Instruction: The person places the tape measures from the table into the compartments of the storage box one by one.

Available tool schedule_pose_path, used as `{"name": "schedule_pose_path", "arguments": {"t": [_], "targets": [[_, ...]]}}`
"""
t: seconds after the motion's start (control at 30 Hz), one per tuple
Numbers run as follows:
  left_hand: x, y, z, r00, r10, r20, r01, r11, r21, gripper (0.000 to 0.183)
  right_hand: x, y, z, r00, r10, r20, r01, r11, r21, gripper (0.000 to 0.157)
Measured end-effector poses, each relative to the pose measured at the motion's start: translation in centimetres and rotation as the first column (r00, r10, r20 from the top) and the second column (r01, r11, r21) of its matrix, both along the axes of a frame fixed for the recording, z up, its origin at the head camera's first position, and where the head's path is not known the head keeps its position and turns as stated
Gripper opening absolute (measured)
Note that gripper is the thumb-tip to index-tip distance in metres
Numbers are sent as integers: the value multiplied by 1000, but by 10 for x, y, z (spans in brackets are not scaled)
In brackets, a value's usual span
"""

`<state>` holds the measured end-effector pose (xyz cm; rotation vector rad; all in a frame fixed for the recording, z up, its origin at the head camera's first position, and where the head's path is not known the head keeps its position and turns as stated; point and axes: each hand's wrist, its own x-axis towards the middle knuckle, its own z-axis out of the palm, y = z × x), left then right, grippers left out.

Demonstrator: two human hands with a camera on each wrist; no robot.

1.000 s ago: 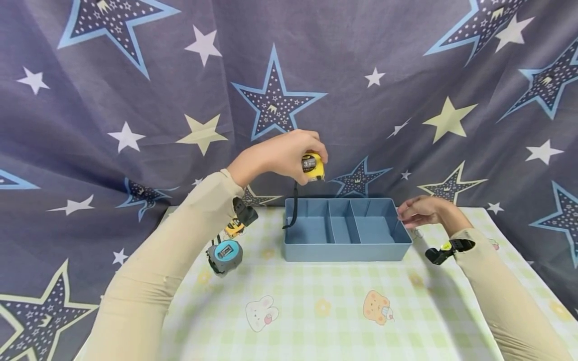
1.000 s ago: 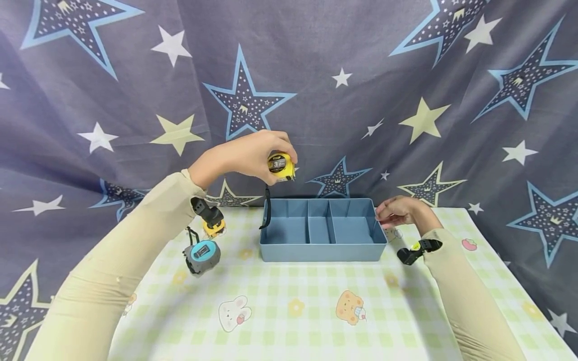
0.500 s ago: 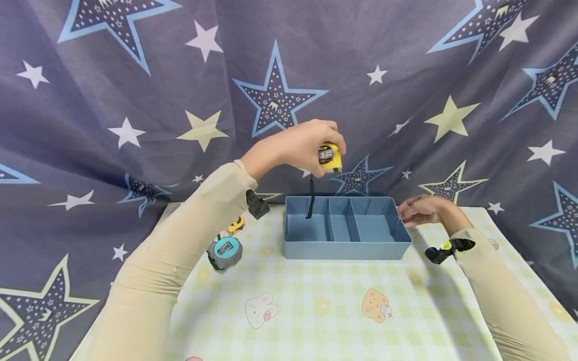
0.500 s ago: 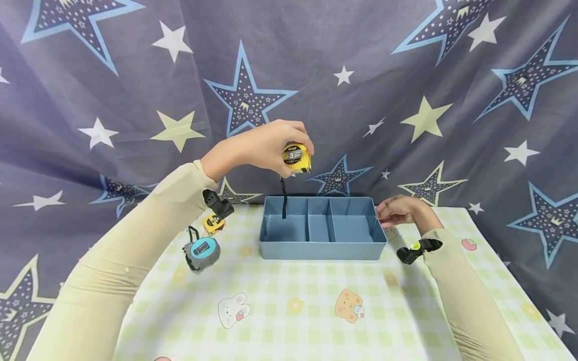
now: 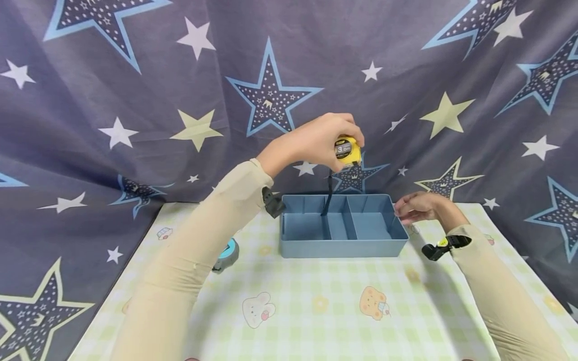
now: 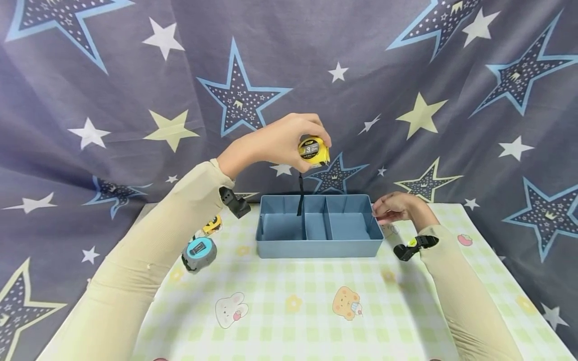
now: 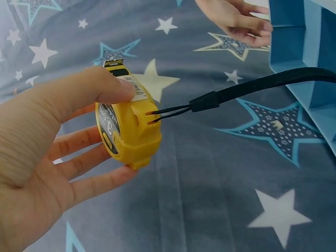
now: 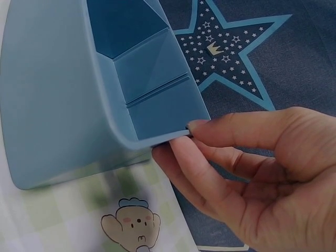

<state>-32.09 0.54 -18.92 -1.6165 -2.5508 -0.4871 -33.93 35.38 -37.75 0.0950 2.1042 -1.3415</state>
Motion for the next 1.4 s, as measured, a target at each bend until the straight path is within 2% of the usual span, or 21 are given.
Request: {"name": "schedule_pose_path", "arguments": {"t": [0.33,0.57,0.87,0.97,1.13,1.4], "targets": [[-1,23,15,997,-56,-58,58,997,48,42,-1,0,0,1000,-14,12,14,1000,-2,19],[-2,34,19,996,-72,-57,75,995,63,42,-3,-3,4,1000,-12,7,12,1000,-13,21],[-2,51,10,999,-42,0,42,999,24,44,0,-1,2,1000,-13,19,13,1000,-5,18],[-4,57,3,999,-28,19,27,999,16,44,1,-1,1,1000,-19,21,19,1000,-13,19],[-7,64,-9,998,-32,50,30,999,44,46,1,0,2,999,-15,32,16,1000,-9,22],[-10,78,-21,998,-30,56,26,998,64,47,1,1,5,999,-26,38,27,1000,-6,22]]}}
